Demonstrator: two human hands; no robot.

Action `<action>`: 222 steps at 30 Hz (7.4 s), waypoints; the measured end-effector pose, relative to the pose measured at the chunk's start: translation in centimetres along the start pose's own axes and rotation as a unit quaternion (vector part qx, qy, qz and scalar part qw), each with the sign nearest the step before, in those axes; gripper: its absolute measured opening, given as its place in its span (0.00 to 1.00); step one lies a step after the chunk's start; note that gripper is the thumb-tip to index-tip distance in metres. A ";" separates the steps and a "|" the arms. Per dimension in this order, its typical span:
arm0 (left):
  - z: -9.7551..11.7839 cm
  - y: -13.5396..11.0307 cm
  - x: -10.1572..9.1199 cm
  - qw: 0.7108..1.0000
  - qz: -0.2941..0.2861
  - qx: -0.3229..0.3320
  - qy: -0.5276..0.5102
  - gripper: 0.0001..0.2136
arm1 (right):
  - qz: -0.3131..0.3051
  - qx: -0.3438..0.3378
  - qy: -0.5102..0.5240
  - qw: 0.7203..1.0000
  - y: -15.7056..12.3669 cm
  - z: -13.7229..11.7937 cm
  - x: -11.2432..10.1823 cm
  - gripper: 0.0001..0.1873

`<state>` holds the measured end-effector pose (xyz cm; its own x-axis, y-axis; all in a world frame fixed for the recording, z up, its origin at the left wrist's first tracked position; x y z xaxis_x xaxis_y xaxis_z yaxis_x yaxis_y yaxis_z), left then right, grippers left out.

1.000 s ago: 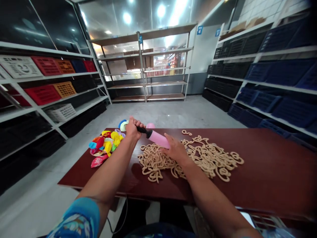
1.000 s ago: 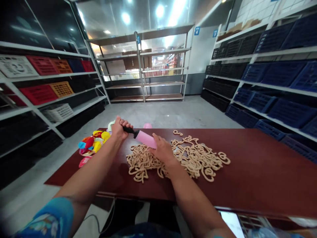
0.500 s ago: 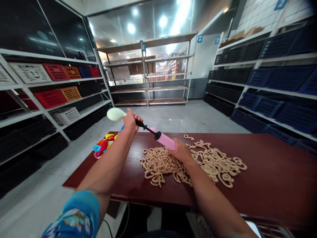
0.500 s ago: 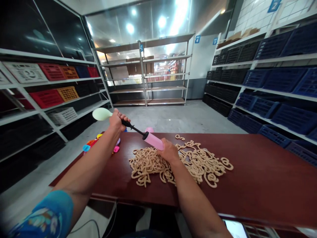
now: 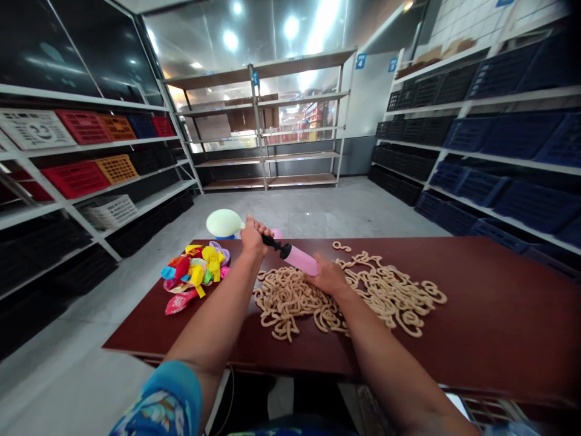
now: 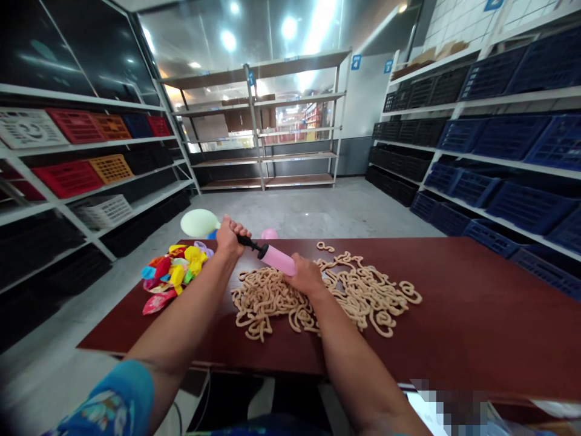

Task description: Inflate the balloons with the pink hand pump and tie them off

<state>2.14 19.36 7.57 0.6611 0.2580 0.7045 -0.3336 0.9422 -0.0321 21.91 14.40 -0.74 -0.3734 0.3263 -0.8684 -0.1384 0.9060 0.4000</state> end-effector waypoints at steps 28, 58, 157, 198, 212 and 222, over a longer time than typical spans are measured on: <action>-0.1 -1.0 -1.1 0.999 -0.034 -0.012 -0.041 0.22 | 0.007 -0.036 -0.016 0.999 -0.1 -0.7 -0.3 0.18; -0.5 -2.6 -1.7 0.998 -0.026 -0.003 -0.056 0.23 | 0.028 -0.073 0.002 0.997 -0.1 -0.9 -0.1 0.14; 2.0 -2.2 -1.7 0.999 0.021 0.043 0.002 0.07 | 0.046 -0.059 0.000 0.997 0.0 -1.0 -1.0 0.17; 9.5 -0.9 -0.6 0.997 -0.008 0.076 0.003 0.06 | 0.076 -0.059 0.053 0.994 0.5 -0.8 -1.7 0.15; 0.0 -1.7 -1.7 0.999 0.032 0.017 -0.010 0.07 | 0.030 -0.063 0.009 0.998 0.0 -0.8 -0.1 0.16; 4.1 -1.3 -1.6 0.999 0.003 0.028 -0.020 0.07 | 0.069 -0.082 0.023 0.994 0.2 -0.9 -0.9 0.17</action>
<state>-1.25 16.88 9.37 0.6316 0.2544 0.7324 -0.3760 0.9266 0.0024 21.35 14.06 0.39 -0.4407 0.4284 -0.7888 -0.2294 0.7958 0.5604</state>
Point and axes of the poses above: each hand's wrist, its own y-axis towards the middle knuckle, its own x-axis out of the palm, z = x × y, the point moved 7 cm from there along y, towards the middle knuckle, and after that the axes turned 5 degrees about z, right-handed, at the moved point
